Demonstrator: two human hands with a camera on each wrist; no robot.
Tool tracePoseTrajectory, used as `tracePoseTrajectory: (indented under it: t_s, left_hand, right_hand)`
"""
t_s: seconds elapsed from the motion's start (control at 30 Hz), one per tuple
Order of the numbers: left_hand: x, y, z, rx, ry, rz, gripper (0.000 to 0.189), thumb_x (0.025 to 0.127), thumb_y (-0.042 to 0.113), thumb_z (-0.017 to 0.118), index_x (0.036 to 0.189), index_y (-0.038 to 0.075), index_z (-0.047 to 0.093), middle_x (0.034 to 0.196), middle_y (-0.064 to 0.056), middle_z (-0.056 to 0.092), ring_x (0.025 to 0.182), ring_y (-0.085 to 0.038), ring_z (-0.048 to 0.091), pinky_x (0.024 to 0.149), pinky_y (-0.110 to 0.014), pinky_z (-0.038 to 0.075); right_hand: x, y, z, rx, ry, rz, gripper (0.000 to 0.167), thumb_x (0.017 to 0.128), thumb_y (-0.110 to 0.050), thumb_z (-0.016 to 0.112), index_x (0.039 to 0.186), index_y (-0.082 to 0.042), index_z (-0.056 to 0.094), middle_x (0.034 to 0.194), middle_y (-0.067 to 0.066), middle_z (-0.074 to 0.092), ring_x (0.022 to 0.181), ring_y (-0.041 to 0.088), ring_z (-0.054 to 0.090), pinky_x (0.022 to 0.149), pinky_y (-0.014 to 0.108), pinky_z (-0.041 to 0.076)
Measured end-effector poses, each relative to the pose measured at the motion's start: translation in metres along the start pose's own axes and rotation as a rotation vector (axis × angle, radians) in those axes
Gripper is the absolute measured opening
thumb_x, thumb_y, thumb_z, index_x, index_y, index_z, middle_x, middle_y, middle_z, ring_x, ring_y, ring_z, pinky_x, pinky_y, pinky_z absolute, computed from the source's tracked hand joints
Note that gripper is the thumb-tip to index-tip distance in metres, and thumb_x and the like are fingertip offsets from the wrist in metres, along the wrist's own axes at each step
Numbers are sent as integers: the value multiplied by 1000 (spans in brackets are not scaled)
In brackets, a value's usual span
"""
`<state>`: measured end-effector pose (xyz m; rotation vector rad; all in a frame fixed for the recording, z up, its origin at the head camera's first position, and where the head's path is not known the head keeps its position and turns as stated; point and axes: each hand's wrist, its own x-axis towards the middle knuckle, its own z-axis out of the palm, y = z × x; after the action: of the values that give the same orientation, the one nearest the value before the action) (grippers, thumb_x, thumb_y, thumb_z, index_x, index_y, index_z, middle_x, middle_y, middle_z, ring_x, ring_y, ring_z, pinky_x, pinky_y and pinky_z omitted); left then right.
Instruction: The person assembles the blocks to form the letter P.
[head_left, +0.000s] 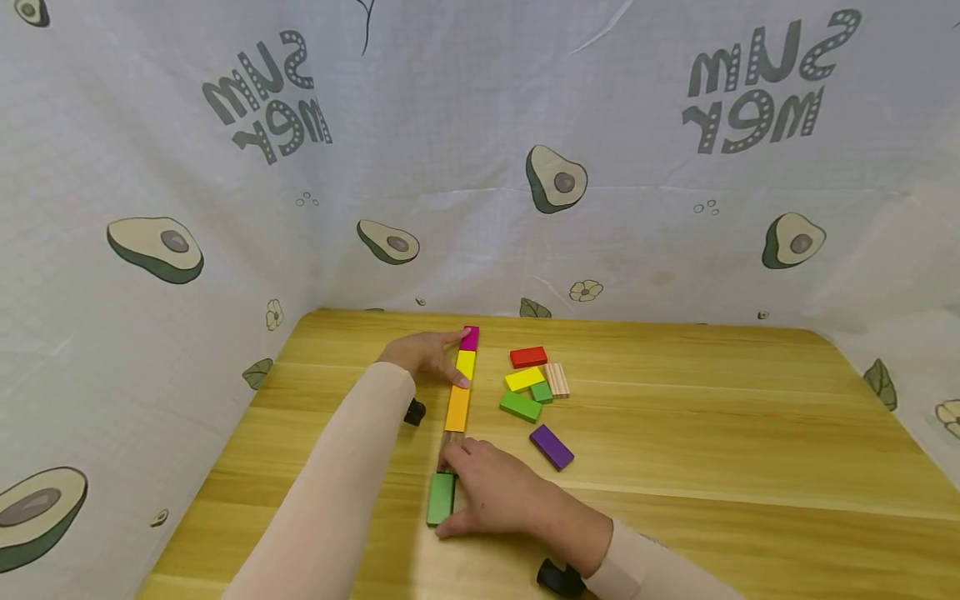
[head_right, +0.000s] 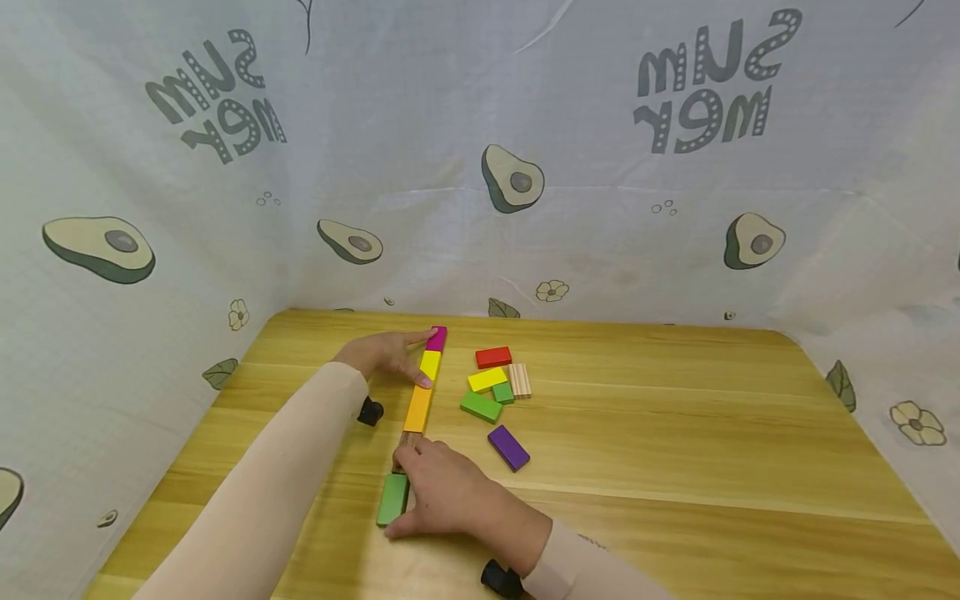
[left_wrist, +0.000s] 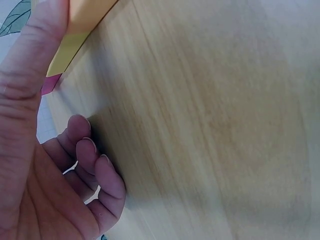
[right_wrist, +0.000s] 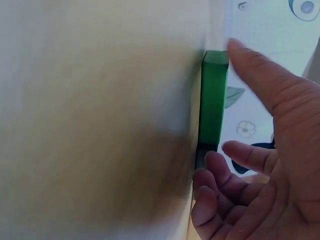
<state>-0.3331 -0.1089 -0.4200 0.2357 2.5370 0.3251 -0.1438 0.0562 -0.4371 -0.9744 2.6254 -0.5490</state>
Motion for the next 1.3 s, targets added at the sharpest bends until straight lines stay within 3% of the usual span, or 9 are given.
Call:
tracePoseTrajectory:
  t_s: [0.2, 0.33, 0.63, 0.7, 0.77, 0.9, 1.13, 1.3]
  left_hand:
    - [-1, 0, 0, -7, 3, -9, 111, 69, 72, 80, 158, 57, 15, 171, -7, 25, 155, -37, 29, 122, -62, 32]
    - [1, 0, 0, -32, -9, -15, 112, 68, 72, 82, 157, 58, 15, 171, -6, 24, 155, -36, 29, 122, -62, 31]
    - [2, 1, 0, -47, -16, -32, 112, 67, 71, 83, 156, 60, 16, 171, -6, 24, 155, -37, 28, 122, -62, 30]
    - [1, 2, 0, -48, -18, -33, 112, 67, 71, 83, 156, 60, 16, 171, -6, 23, 155, -37, 28, 123, -62, 30]
    - [1, 1, -1, -49, -18, -32, 112, 67, 71, 83, 156, 60, 16, 171, -6, 23, 155, -37, 28, 122, -62, 30]
    - [-1, 2, -1, -42, -16, -25, 111, 68, 71, 82, 157, 58, 16, 171, -7, 24, 155, -37, 28, 122, -62, 30]
    - [0, 1, -1, -34, -7, -24, 110, 69, 70, 82, 157, 58, 16, 171, -7, 24, 155, -38, 28, 122, -63, 30]
    - [0, 2, -1, -39, -18, -31, 111, 68, 72, 82, 156, 59, 16, 171, -7, 24, 155, -38, 29, 122, -63, 30]
  right_hand:
    - [7, 4, 1, 68, 17, 50, 68, 95, -58, 65, 146, -16, 49, 134, 4, 64, 119, 16, 63, 101, 37, 55]
    - [10, 5, 2, 103, 19, 90, 69, 96, -51, 68, 149, -14, 46, 136, 6, 65, 124, 19, 63, 104, 40, 54]
    - [12, 9, 4, 161, 9, 123, 74, 95, -52, 68, 152, -12, 42, 147, 6, 58, 136, 21, 56, 113, 44, 48]
    - [12, 10, 4, 169, 12, 124, 74, 95, -52, 68, 152, -12, 42, 140, 4, 62, 129, 17, 60, 110, 41, 50]
    - [13, 12, 4, 186, 16, 124, 73, 95, -50, 69, 152, -13, 42, 123, 1, 67, 111, 13, 65, 97, 34, 55]
    - [13, 14, 3, 218, 21, 123, 73, 95, -48, 70, 153, -12, 42, 89, -6, 57, 79, 7, 55, 76, 24, 47]
    - [13, 14, 1, 240, 19, 125, 75, 95, -48, 70, 153, -11, 41, 84, -7, 55, 73, 4, 52, 70, 22, 45]
    - [12, 23, -6, 328, 50, 142, 73, 95, -48, 70, 152, -12, 43, 80, -6, 59, 67, 6, 53, 60, 23, 46]
